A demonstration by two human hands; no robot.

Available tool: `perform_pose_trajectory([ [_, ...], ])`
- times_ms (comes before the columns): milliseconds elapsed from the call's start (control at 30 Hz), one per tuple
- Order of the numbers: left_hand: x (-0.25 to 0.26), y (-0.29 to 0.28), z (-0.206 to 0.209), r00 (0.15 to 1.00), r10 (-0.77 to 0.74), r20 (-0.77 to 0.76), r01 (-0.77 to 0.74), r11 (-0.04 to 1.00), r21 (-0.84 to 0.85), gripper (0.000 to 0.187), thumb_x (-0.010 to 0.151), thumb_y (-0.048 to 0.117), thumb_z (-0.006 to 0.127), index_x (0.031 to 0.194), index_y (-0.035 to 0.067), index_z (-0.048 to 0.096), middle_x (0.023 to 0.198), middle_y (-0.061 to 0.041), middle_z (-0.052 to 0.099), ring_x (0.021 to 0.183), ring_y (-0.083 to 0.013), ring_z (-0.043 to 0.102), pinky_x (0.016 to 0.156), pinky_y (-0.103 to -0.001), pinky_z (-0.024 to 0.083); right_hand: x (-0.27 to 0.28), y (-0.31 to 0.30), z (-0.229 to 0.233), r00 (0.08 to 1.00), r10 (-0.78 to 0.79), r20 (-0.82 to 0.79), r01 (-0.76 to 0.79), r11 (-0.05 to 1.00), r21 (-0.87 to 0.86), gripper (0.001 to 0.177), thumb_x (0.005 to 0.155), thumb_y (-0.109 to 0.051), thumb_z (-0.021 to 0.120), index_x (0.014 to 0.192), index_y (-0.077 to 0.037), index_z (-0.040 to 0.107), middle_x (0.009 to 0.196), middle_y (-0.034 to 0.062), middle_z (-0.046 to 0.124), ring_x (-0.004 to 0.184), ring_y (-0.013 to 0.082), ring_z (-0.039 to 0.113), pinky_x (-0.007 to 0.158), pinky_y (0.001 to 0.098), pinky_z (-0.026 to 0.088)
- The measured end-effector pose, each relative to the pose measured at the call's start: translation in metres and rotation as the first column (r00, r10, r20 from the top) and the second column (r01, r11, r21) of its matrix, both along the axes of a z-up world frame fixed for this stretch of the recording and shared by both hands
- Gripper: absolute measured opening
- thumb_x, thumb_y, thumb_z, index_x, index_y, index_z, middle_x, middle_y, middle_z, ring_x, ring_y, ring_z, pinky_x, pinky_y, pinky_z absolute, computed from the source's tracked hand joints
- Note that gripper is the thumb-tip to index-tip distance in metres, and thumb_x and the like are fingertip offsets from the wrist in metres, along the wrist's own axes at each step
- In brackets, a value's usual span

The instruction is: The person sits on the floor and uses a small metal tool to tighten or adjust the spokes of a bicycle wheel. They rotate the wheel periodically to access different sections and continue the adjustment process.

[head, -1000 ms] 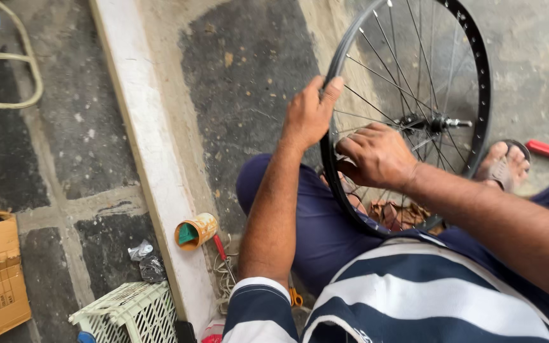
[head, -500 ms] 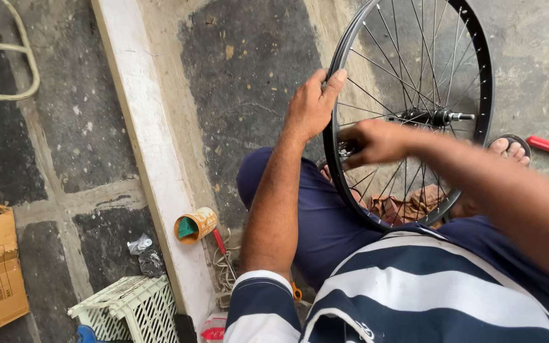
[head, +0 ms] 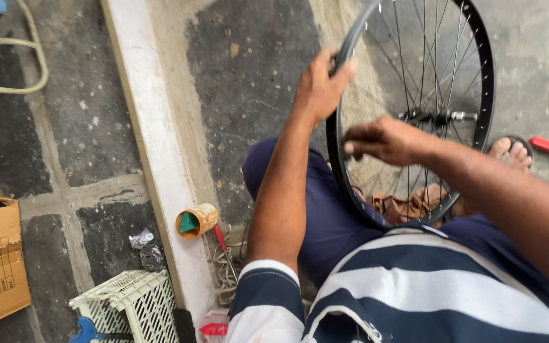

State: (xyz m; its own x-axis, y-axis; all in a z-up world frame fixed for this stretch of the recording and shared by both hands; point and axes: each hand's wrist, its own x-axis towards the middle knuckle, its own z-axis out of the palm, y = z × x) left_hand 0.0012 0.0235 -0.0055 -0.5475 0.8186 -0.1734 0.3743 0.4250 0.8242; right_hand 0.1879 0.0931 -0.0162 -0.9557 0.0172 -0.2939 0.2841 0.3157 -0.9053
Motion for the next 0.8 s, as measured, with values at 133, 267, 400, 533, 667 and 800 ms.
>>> perform_pose_trajectory([
  [133, 0.002, -0.040, 0.021, 0.991, -0.118, 0.067, 0.124, 0.988, -0.095, 0.054, 0.088, 0.058, 0.071, 0.106, 0.007, 0.069, 0.083, -0.004, 0.070, 0.074, -0.0173, 0.067, 0.064, -0.038, 0.054, 0.026, -0.015, 0.007, 0.995, 0.068, -0.070, -0.063, 0.996, 0.068, 0.021, 0.092, -0.025, 0.070, 0.108, -0.013, 0.074, 0.091, 0.0073, 0.080, 0.082, 0.0213, 0.078, 0.075, 0.0388, 0.062],
  [267, 0.003, -0.040, 0.018, 1.000, -0.030, 0.003, 0.030, 0.967, -0.255, 0.061, 0.090, 0.069, 0.057, 0.093, 0.008, 0.070, 0.073, -0.004, 0.067, 0.069, -0.0175, 0.066, 0.061, -0.039, 0.052, 0.051, -0.025, 0.005, 0.927, -0.009, -0.375, 0.050, 0.994, 0.100, 0.019, 0.089, -0.021, 0.072, 0.104, -0.010, 0.074, 0.108, 0.0083, 0.076, 0.092, 0.0250, 0.076, 0.078, 0.0385, 0.062],
  [400, -0.002, -0.031, 0.012, 0.997, -0.014, -0.082, -0.006, 0.973, -0.230, 0.067, 0.090, 0.070, 0.055, 0.089, 0.004, 0.066, 0.068, -0.007, 0.066, 0.066, -0.0212, 0.067, 0.060, -0.041, 0.052, 0.048, -0.028, 0.007, 0.871, -0.332, -0.362, 0.401, 0.906, 0.136, 0.020, 0.087, -0.021, 0.078, 0.102, -0.007, 0.074, 0.119, 0.0097, 0.073, 0.086, 0.0267, 0.075, 0.072, 0.0387, 0.060],
  [533, 0.002, -0.028, 0.008, 0.989, 0.016, -0.147, -0.054, 0.965, -0.256, 0.072, 0.092, 0.074, 0.048, 0.087, 0.005, 0.069, 0.070, -0.009, 0.069, 0.070, -0.0232, 0.070, 0.064, -0.041, 0.053, 0.026, -0.026, -0.003, 0.819, -0.272, -0.504, 0.406, 0.897, 0.174, 0.019, 0.087, -0.023, 0.079, 0.097, -0.007, 0.076, 0.114, 0.0085, 0.076, 0.095, 0.0281, 0.074, 0.078, 0.0398, 0.059],
  [667, 0.003, -0.025, 0.006, 0.993, 0.044, -0.113, -0.074, 0.959, -0.273, 0.074, 0.092, 0.076, 0.042, 0.088, 0.008, 0.071, 0.073, -0.008, 0.070, 0.073, -0.0234, 0.071, 0.067, -0.041, 0.053, 0.009, -0.026, -0.006, 0.931, -0.362, -0.045, 0.360, 0.932, -0.041, 0.017, 0.097, -0.025, 0.074, 0.101, -0.009, 0.077, 0.098, 0.0125, 0.080, 0.087, 0.0269, 0.074, 0.078, 0.0391, 0.058],
  [800, 0.000, -0.026, 0.001, 0.990, 0.067, -0.122, -0.103, 0.944, -0.313, 0.077, 0.093, 0.076, 0.041, 0.088, 0.005, 0.069, 0.073, -0.010, 0.068, 0.074, -0.0244, 0.070, 0.068, -0.042, 0.055, 0.014, -0.023, -0.023, 0.831, -0.355, -0.429, 0.278, 0.932, -0.234, 0.014, 0.096, -0.015, 0.075, 0.106, -0.008, 0.079, 0.120, 0.0124, 0.076, 0.107, 0.0223, 0.072, 0.090, 0.0366, 0.055],
])
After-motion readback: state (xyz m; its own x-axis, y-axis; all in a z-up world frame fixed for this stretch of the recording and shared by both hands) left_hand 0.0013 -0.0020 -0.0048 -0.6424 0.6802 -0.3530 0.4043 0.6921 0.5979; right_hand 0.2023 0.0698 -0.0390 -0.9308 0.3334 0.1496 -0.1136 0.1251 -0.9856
